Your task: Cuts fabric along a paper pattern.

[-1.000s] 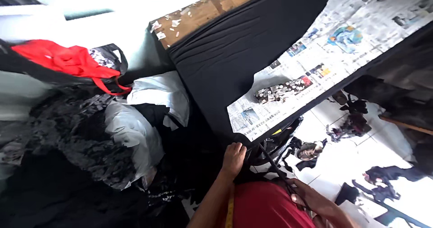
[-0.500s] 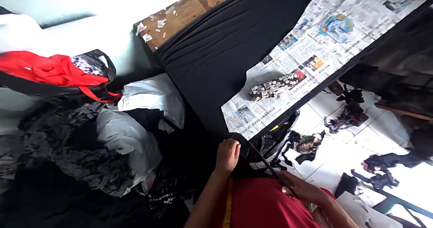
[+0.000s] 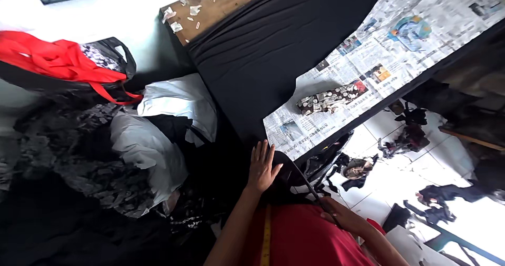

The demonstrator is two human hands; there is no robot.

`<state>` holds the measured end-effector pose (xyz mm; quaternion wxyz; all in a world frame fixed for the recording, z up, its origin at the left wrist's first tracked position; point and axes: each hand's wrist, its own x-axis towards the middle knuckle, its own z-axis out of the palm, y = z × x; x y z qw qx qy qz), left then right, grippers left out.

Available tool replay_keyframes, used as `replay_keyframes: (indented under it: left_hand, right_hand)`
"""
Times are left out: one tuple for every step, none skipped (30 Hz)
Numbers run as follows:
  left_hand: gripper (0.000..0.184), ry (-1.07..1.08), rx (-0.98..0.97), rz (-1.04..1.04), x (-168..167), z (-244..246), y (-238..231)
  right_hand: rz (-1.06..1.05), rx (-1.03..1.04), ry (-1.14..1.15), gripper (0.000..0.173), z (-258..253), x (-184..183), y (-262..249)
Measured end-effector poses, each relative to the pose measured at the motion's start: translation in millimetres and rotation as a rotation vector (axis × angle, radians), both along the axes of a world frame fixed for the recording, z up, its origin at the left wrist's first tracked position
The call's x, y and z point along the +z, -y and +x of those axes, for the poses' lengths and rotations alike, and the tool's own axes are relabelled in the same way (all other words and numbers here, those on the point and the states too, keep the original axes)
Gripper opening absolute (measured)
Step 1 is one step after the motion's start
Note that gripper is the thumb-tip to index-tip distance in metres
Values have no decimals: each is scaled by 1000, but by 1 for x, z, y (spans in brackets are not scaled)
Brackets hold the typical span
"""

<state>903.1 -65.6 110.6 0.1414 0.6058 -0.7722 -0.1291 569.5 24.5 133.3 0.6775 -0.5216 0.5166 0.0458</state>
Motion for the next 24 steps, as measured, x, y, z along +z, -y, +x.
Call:
replay_keyframes:
  left_hand:
    - [77,-5,-32,12,1,2,5]
    - [80,-1,-63,34,3,3,10]
    - [83,9,-92,64,3,4,14]
    - [85,23,-116,95,4,5,17]
    - [86,34,-134,122,4,6,19]
    - [88,43,-141,139,3,7,19]
    - [89,49,-140,140,3,8,18]
    - [90,49,-134,130,2,9,16]
    - [91,45,-129,123,2,9,14]
    - [90,40,-125,117,2,9,12]
    - [90,41,-120,117,1,9,10]
    - [90,44,-116,116,2,9,9]
    - [91,47,-113,120,2,8,9]
    - [91,50,-112,122,2,8,9]
    - [92,52,-111,119,1,9,9]
    - [93,50,-112,119,0,9,9]
    - [94,46,-113,114,-1,10,8]
    - [96,38,-113,105,-3,10,8]
    - [96,25,-111,92,-6,11,7]
    - [97,8,-109,76,-9,11,6]
    - [96,1,-106,63,-11,11,6]
    - [96,2,-103,59,-12,11,5]
    - [96,7,-100,61,-12,10,5]
    - [97,13,-99,68,-12,10,5]
  right_hand:
    - [1,6,0,79,0,0,0]
    - [5,10,2,80,0,-1,0]
    - [8,10,3,80,-1,-1,0]
    - [13,9,7,79,-1,-1,0]
    - [17,5,9,79,-1,-2,0]
    - [15,2,10,79,-1,-2,0]
    - [13,-1,12,78,-1,-3,-1]
    - [14,-6,12,78,-1,-3,-1]
    - [16,-13,10,78,-1,-3,0]
    - [20,-14,12,79,-1,-2,0]
    - [22,-11,11,80,-1,-3,0]
    - [22,-9,13,80,0,-3,0]
    - [20,-8,16,79,0,-3,1]
    - [18,-7,17,78,0,-4,1]
    - [16,-8,18,78,0,-5,1]
    - [18,-9,19,78,1,-6,1]
    - [21,-9,19,79,1,-6,1]
    - [19,-9,19,79,2,-5,1]
    - [11,-6,21,77,3,-4,1]
    - [-5,-2,20,75,4,-3,2]
    - [-13,4,13,74,5,-2,2]
    - [-19,9,-3,74,7,-1,2]
    - [-26,10,-24,75,8,0,1]
    - [-35,11,-52,75,10,1,1]
